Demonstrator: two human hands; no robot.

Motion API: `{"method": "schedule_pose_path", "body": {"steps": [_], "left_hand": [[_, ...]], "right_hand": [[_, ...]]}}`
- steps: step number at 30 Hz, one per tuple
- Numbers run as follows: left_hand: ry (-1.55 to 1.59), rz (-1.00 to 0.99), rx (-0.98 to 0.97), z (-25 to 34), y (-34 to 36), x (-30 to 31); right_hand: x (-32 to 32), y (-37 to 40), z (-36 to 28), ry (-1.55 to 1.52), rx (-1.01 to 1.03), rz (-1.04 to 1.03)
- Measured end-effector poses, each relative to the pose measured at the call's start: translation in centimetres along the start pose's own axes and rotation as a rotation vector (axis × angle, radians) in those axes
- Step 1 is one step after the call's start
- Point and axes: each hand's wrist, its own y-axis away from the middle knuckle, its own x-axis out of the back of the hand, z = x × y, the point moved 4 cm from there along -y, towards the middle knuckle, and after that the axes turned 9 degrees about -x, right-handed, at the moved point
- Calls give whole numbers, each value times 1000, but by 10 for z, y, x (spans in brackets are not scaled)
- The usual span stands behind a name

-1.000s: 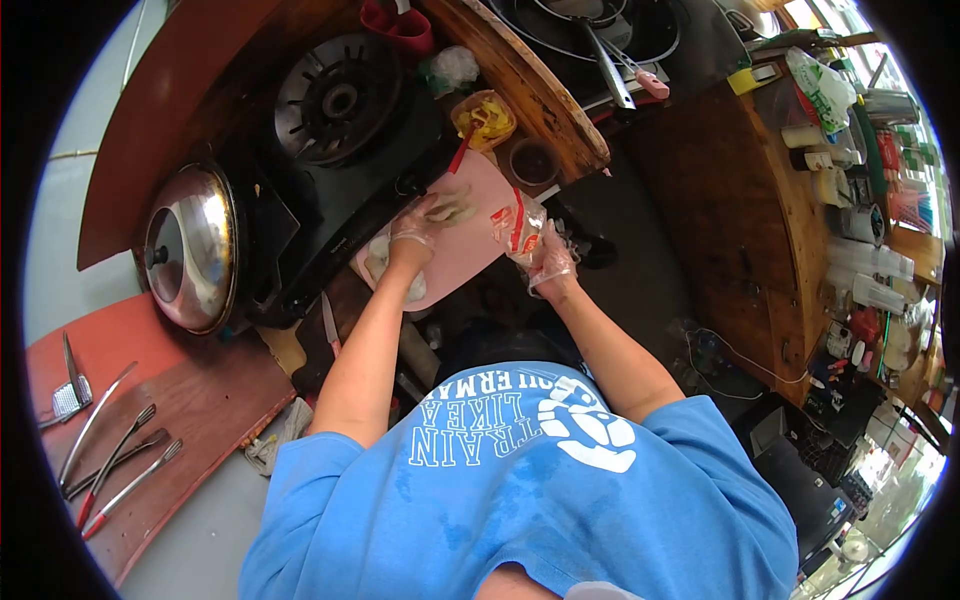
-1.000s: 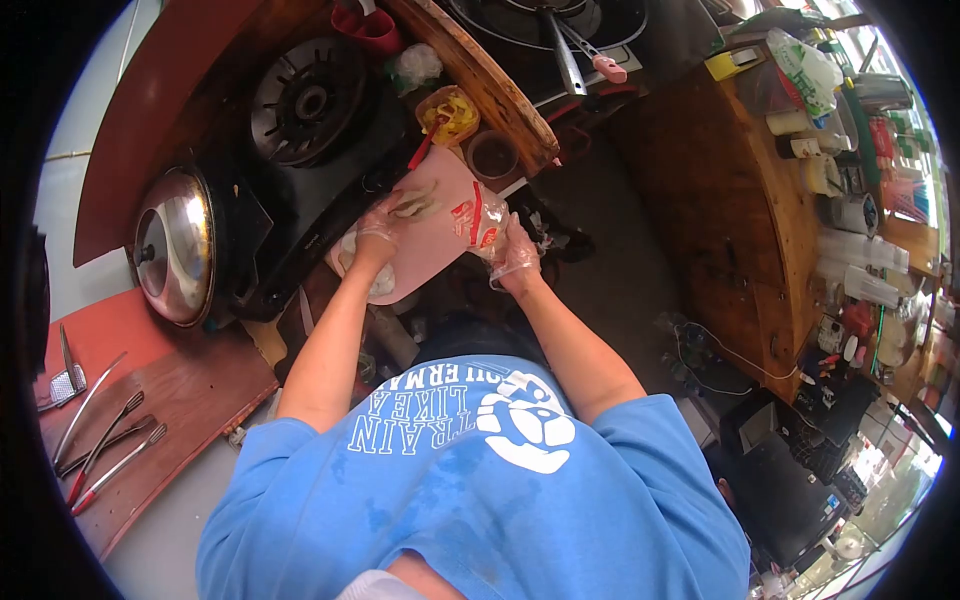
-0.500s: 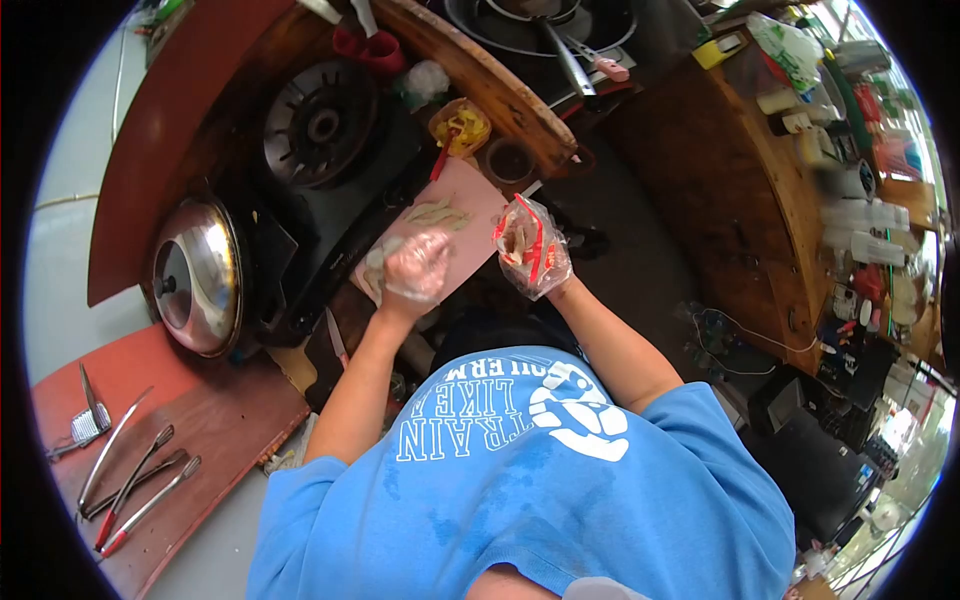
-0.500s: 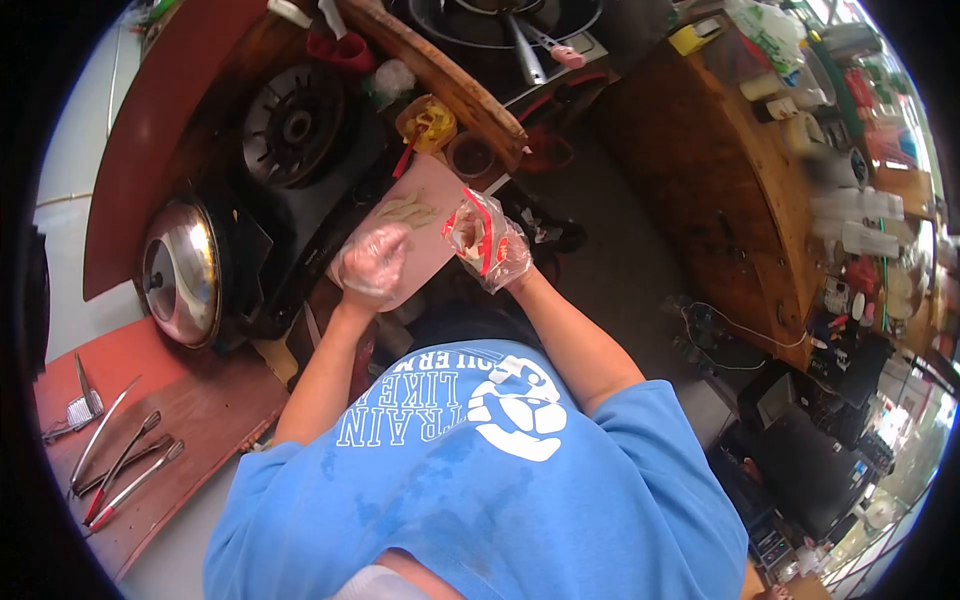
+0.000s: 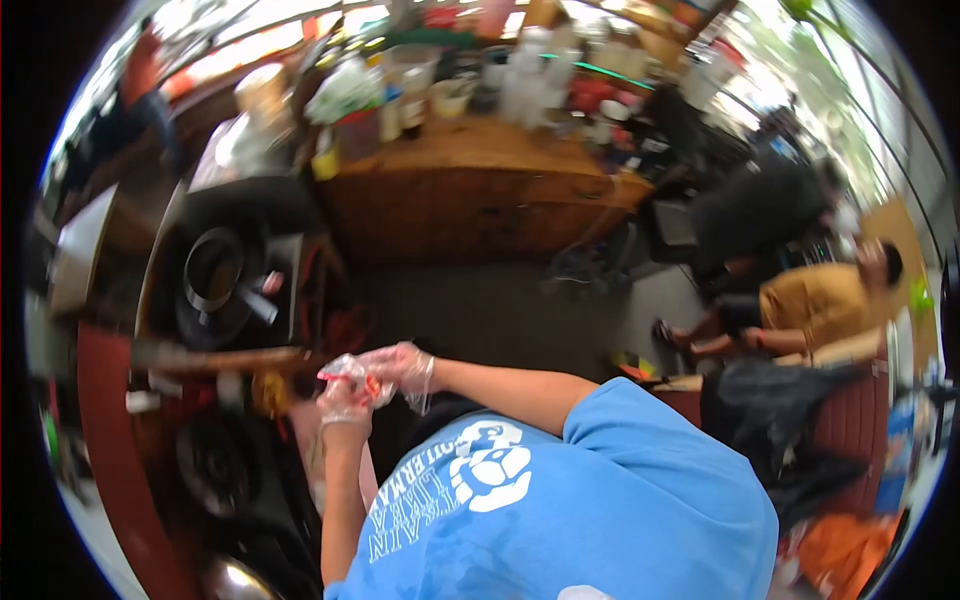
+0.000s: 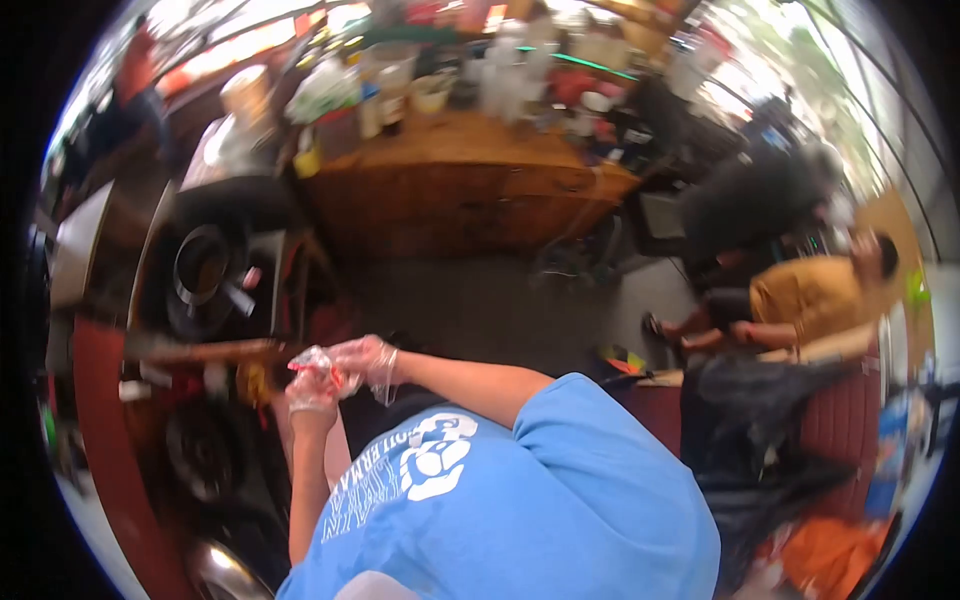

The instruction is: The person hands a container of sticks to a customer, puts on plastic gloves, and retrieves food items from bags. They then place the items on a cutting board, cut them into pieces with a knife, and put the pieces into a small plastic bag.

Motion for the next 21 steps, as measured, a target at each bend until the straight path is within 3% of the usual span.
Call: {"method": "schedule_pose_path", "body": {"steps": [6, 10, 12, 14, 17, 20, 21], "left_hand": [[160, -123, -31, 33, -46, -42], [284, -131, -68, 48, -79, -72], [293, -173, 17, 45, -94, -89], [174, -139, -170, 40, -114, -112], [292, -195, -132, 97, -150, -110], [372, -275, -111, 120, -174, -134], [419, -272, -115, 127, -183, -143]], "right_hand": [[25, 50, -36, 220, 169, 278], [67, 62, -54, 193, 243, 388], [83, 72, -70, 166, 256, 417], [91, 87, -93, 137, 276, 454], [109, 113, -126, 114, 364, 560], [160, 120, -136, 218, 355, 691], [149, 138, -154, 227, 386, 715]]}}
